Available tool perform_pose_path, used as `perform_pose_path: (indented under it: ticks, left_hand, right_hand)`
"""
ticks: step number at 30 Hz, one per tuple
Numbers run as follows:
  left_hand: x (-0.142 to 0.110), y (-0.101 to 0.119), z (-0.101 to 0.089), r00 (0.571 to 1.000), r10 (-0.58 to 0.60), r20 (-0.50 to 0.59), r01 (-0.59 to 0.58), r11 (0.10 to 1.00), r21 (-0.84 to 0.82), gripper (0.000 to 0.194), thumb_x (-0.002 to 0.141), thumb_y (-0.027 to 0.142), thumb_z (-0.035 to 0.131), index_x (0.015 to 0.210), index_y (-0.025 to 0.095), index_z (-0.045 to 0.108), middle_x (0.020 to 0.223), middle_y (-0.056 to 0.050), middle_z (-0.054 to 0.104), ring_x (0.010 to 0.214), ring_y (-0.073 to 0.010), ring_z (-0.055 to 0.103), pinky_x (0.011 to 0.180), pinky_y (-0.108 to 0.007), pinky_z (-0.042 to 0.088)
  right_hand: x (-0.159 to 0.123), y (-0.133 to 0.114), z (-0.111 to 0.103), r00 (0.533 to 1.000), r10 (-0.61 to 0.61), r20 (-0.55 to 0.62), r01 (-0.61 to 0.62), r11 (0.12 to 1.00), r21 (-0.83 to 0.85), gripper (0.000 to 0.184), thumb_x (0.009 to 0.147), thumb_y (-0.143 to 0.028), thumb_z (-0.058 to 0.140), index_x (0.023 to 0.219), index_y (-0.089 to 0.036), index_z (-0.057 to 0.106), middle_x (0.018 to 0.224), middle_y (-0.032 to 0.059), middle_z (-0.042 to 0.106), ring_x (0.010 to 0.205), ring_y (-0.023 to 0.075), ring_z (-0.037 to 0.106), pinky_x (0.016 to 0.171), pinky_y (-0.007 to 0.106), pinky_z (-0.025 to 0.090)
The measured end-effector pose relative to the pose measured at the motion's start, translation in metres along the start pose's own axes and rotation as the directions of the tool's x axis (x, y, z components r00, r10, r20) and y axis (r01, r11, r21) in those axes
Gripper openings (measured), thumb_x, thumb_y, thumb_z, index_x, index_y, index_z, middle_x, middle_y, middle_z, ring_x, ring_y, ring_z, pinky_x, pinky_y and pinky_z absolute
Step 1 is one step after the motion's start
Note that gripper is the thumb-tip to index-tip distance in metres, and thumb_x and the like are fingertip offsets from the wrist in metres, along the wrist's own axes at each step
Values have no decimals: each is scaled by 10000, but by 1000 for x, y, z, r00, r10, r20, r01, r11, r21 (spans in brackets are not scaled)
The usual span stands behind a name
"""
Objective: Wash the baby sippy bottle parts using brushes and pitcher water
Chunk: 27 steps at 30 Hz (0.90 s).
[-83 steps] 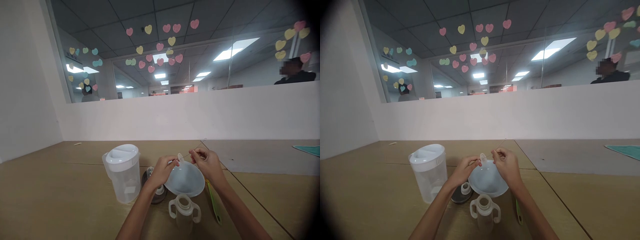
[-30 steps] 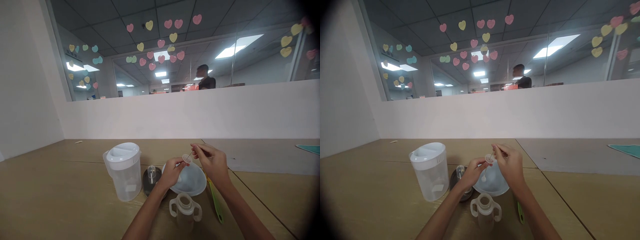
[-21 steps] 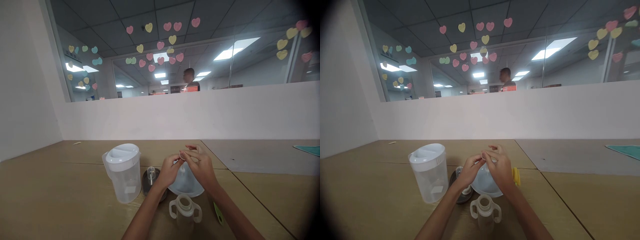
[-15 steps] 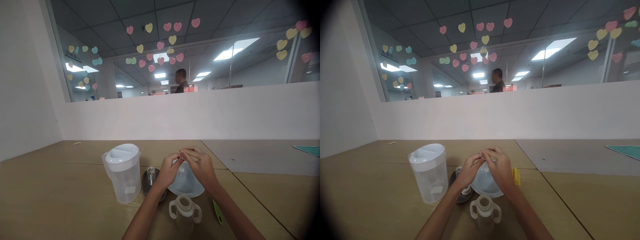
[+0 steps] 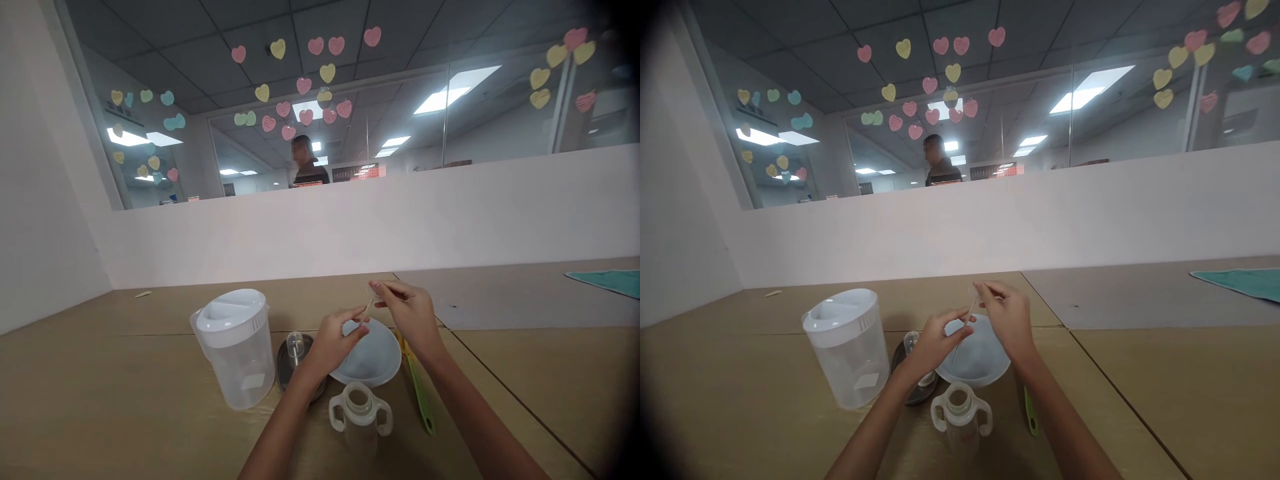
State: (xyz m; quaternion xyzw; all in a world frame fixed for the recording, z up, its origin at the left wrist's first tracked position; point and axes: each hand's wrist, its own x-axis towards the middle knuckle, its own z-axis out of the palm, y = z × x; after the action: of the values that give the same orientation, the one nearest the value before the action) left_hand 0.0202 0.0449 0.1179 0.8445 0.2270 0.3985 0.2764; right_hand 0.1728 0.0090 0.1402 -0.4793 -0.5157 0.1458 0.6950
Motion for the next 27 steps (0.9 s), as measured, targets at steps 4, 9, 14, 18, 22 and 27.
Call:
perform_pose_path:
  ticks: [4,9,14,18,22,27]
  left_hand:
    - [-1,-5,0,998,54,29,-58,985,164,272,880,326,482,1060,244,668,949,-35,701,899,-188,583,832,-296,420]
    - [-1,-6,-2,995,90,53,-101,956,274,273,897,308,452,1040,247,677,906,-34,709,879,-194,574,834,-305,406]
    - [-2,0,-5,999,34,17,-37,970,241,332,857,356,516,1163,259,600,1056,-31,671,1003,-208,552,897,-315,393]
    - [1,5,0,998,26,-58,-19,992,121,288,862,366,504,1069,211,630,1046,-40,664,971,-192,569,869,-285,403]
    - [4,-3,3,995,-3,-99,21,983,183,228,863,333,507,809,184,672,813,-25,678,793,-175,583,739,-265,404]
    - [5,-8,-3,994,96,-48,-78,955,286,207,869,315,515,835,210,690,832,-18,696,792,-167,564,747,-271,373]
  right_hand:
    - [8,4,-8,997,77,-17,-74,989,129,387,681,-491,654,812,-133,721,799,74,690,572,157,620,587,322,559]
    - [11,7,-9,987,158,30,-160,955,250,385,621,-489,709,749,-126,725,784,86,687,551,138,600,540,297,567]
    - [8,6,-4,988,137,70,-149,966,210,378,646,-491,687,794,-145,727,827,76,691,615,149,608,552,300,563]
    - [-1,5,8,988,24,152,-35,997,69,325,722,-467,616,804,-173,726,832,62,703,735,190,630,639,326,543]
    - [-6,-1,11,985,-151,85,162,977,-141,238,769,-402,576,756,-213,721,851,43,707,832,204,628,769,336,485]
    - [-1,-12,-10,974,-175,-141,155,978,-142,244,757,-409,599,679,-202,701,778,43,702,799,204,638,757,325,479]
